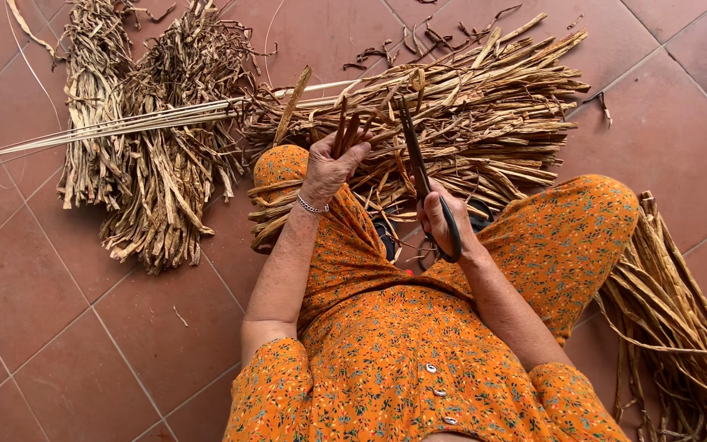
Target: The person sits on a tiled floor and uses shears to trim bundles of dried plant stalks. They repeatedly pick up stalks, cut them to length, and place the trimmed pieces into a growing pile.
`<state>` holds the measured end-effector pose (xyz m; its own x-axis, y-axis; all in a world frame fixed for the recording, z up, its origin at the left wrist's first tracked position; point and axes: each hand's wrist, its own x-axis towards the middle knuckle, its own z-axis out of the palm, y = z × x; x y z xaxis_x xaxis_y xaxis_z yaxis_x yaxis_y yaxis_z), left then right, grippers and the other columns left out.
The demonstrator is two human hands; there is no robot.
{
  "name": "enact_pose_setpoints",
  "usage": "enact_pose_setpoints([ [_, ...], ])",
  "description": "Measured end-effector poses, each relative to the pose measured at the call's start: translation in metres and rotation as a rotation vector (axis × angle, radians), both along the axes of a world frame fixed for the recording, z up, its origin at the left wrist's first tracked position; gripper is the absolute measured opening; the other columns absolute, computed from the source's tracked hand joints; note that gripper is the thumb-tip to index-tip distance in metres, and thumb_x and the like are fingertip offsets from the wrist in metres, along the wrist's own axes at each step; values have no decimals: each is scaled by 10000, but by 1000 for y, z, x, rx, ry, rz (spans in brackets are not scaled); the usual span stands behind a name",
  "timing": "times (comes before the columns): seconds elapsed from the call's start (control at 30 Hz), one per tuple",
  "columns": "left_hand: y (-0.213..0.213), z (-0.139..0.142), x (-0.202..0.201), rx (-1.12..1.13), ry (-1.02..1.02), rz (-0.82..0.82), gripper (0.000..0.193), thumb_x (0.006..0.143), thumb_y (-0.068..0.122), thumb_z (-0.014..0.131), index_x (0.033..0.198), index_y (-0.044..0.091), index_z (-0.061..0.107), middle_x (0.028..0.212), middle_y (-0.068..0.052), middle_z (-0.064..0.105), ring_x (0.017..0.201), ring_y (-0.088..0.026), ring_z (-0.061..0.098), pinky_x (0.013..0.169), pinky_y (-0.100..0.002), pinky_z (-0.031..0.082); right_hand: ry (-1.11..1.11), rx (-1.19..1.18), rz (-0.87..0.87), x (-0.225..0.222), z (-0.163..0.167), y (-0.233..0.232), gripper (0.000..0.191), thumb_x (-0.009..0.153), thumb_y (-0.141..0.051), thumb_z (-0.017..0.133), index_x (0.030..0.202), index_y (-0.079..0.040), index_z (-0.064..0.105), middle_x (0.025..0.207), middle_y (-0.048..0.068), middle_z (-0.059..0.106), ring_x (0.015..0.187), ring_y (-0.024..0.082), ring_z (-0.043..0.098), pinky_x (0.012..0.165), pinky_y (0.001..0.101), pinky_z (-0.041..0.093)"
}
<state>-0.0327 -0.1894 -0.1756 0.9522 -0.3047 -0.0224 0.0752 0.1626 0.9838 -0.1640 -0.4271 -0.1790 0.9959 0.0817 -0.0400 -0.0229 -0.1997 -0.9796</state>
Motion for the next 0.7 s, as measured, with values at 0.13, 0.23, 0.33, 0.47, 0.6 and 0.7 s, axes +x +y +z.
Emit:
enact_pose_setpoints([
  [0.13, 2, -5, -4, 194, -175, -47, 209, 994, 143, 775, 1186, 62, 776, 869, 10, 751, 716, -24, 611, 626, -213, 505, -42, 20, 55, 4, 3, -10, 876, 1017, -712, 297, 1500, -11, 505, 691, -33, 558, 612, 56, 556, 529, 244, 506],
  [0.23, 3, -1, -8, 246, -262, -81, 206, 988, 157, 770, 1175, 71, 770, 967, -8, 780, 840, -53, 685, 738, -242, 576, -34, -48, 37, 7, 6, -14, 839, 1001, -677, 320, 1476, -17, 527, 639, -32, 532, 559, 62, 548, 489, 247, 488],
  [0.33, 3, 2, -11, 200, -272, -126, 229, 988, 177, 757, 1193, 75, 753, 1021, -5, 773, 910, -63, 704, 789, -253, 599, -111, -74, 5, 6, 9, -13, 741, 1064, -626, 370, 1418, -10, 579, 609, -38, 527, 555, 65, 548, 509, 265, 469],
  [0.47, 2, -2, -10, 238, -204, -105, 241, 979, 191, 772, 1187, 71, 768, 914, 19, 752, 795, -45, 653, 691, -235, 550, -134, -89, -37, -1, 8, -8, 671, 1090, -582, 348, 1292, -18, 650, 568, -59, 509, 494, 47, 533, 459, 256, 434],
  [0.6, 1, -1, -9, 166, -37, -37, 266, 947, 197, 788, 1176, 62, 781, 764, 34, 696, 606, -44, 529, 521, -205, 401, -123, 145, -178, 0, 1, -7, 663, 1084, -586, 338, 1221, -10, 635, 585, -59, 511, 448, 48, 501, 385, 233, 440],
  [0.7, 0, 13, -10, 102, -34, -28, 310, 948, 189, 808, 1219, 48, 757, 848, 11, 728, 675, -51, 593, 571, -191, 466, 22, 217, -420, 14, -8, -13, 623, 1056, -579, 391, 1242, -24, 603, 612, -27, 532, 441, 84, 484, 378, 274, 430],
])
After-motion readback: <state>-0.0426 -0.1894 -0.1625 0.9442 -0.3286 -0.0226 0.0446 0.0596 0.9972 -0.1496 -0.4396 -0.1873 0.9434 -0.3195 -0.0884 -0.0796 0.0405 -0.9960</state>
